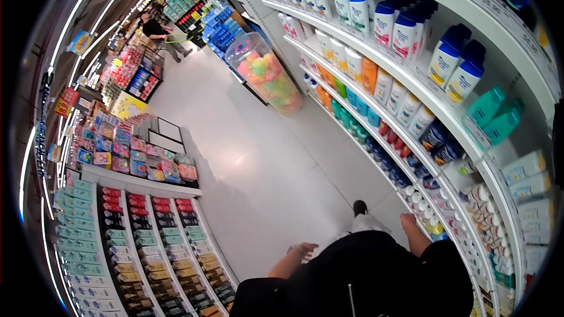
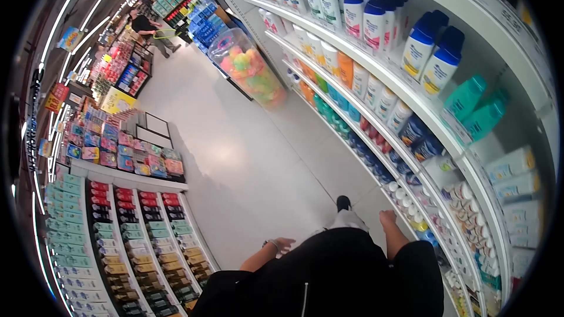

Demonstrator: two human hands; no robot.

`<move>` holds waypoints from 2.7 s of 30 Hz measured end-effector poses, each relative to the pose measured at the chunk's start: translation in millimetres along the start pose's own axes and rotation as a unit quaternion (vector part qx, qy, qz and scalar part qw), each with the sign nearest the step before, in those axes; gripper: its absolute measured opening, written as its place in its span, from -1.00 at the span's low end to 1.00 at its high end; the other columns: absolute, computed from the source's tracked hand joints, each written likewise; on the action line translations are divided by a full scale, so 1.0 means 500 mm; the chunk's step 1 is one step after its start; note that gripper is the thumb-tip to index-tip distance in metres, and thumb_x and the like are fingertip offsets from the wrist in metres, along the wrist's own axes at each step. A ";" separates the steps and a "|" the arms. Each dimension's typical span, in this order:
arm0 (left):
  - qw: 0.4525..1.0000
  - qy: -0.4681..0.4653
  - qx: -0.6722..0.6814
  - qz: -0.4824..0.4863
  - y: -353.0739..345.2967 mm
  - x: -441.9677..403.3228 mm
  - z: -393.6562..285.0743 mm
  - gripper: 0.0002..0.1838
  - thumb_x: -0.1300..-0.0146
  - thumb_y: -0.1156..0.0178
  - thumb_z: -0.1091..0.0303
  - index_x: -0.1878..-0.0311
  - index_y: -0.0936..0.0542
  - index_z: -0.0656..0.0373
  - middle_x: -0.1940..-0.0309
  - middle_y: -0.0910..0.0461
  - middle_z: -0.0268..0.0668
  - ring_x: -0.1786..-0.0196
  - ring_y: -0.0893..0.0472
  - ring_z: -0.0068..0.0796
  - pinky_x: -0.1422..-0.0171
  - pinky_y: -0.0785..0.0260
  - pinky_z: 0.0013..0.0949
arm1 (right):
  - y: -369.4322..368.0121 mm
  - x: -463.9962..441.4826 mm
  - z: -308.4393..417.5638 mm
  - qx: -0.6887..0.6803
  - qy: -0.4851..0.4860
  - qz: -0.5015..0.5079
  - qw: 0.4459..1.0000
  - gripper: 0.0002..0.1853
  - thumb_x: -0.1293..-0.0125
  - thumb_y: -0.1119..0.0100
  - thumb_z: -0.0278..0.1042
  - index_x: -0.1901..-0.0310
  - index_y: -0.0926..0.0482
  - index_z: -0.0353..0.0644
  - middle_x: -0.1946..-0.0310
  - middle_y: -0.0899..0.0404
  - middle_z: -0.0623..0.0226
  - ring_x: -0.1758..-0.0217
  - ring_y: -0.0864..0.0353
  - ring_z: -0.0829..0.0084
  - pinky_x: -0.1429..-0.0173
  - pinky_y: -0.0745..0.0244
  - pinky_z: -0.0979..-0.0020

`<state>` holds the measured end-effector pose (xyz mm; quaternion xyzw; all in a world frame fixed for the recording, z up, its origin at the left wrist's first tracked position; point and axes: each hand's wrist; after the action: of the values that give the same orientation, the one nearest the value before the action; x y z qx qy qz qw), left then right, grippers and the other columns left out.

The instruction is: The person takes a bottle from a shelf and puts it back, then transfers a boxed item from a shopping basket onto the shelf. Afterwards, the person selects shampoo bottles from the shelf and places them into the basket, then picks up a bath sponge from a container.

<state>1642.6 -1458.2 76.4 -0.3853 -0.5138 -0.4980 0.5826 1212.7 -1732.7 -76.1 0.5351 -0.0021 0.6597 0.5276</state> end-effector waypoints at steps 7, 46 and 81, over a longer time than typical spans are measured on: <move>0.730 -0.284 -0.615 0.086 0.065 -0.016 0.023 -0.56 -0.21 -0.10 0.07 -0.05 -0.64 0.11 0.04 -0.66 -0.04 -0.08 -0.63 -0.13 -0.12 -0.44 -0.19 | 0.054 0.102 0.067 -0.098 -0.198 0.052 0.974 -0.49 -0.15 -0.16 -0.20 -0.11 -0.45 -0.30 0.08 -0.50 -0.02 0.11 -0.51 -0.04 0.25 -0.50 -0.10; 0.918 -0.268 -0.276 0.095 0.547 -0.126 -0.311 -0.53 -0.28 -0.06 0.04 -0.09 -0.60 0.15 -0.07 -0.61 -0.04 -0.19 -0.56 -0.07 -0.20 -0.40 -0.11 | -0.169 0.074 1.008 0.145 0.023 0.002 0.989 -0.54 -0.10 -0.24 -0.15 0.09 -0.56 -0.40 0.21 -0.61 0.02 0.41 -0.61 0.13 0.40 -0.54 0.15; 0.950 -0.207 -0.234 -0.006 1.054 0.092 -0.748 -0.48 -0.33 -0.02 -0.01 -0.17 -0.55 0.17 -0.11 -0.59 -0.05 -0.23 -0.53 -0.12 -0.24 -0.38 -0.12 | -0.481 -0.236 1.438 -0.064 -0.147 0.094 0.982 -0.53 -0.16 -0.18 -0.31 -0.13 -0.38 -0.17 0.26 -0.48 0.24 0.27 -0.52 0.29 0.11 -0.55 0.05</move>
<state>2236.6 -1716.9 89.3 -0.6024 -0.4944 -0.5174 0.3535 1871.4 -2116.0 12.4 0.5890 -0.1726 0.6190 0.4900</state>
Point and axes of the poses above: each hand's wrist, its own x-axis away from the middle knuckle, its own y-axis out of the back of the hand, z = x × y
